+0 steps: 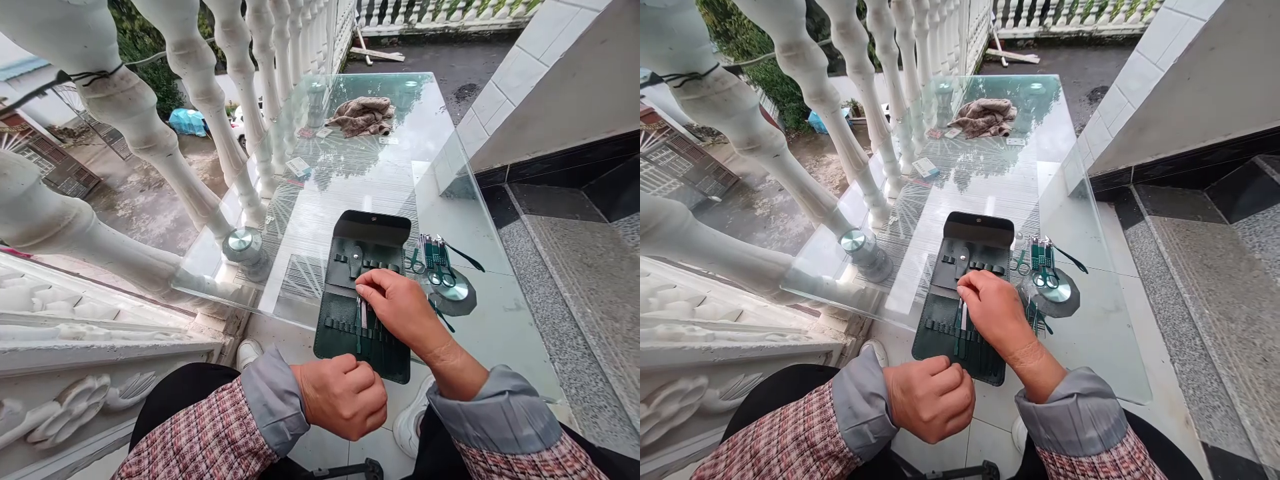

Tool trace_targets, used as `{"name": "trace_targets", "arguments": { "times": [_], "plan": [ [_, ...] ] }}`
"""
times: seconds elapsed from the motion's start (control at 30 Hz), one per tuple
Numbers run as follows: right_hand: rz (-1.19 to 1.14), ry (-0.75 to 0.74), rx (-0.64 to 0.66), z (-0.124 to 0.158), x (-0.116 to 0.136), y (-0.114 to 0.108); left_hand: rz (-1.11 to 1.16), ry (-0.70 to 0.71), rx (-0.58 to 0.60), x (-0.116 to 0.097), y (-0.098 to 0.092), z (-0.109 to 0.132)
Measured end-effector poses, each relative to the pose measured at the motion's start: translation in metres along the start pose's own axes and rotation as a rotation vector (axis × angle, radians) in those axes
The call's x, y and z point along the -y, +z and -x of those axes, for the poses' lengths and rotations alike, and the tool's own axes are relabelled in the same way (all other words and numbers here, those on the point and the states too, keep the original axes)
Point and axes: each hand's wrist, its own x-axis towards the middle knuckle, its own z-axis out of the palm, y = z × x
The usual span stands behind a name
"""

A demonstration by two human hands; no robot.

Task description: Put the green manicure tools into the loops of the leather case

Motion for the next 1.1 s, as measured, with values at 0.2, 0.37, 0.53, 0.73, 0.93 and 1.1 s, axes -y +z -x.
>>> {"name": "trace_targets", "arguments": {
  "times": [0.2,0.37,0.53,0.73,0.93,1.1],
  "plan": [
    [0.131,-0.205,0.086,0.006,0.000,0.000,0.004,-0.011,-0.027,0.001,0.001,0.000],
    [0.105,-0.255,0.069,0.008,-0.003,0.001,0.003,-0.005,-0.018,0.000,0.002,0.002],
    [0.093,-0.326,0.115,0.010,-0.008,0.005,-0.007,0.009,-0.007,-0.001,0.002,0.003],
    [0.120,-0.367,0.122,0.011,-0.008,0.004,-0.018,0.003,-0.011,0.000,0.002,0.002],
    [0.044,-0.272,-0.168,0.010,-0.015,-0.036,-0.030,0.033,0.012,0.002,-0.003,0.004],
    [0.104,0.139,-0.516,0.023,-0.047,-0.088,-0.036,0.059,0.024,0.002,-0.006,0.005]
  ]
}}
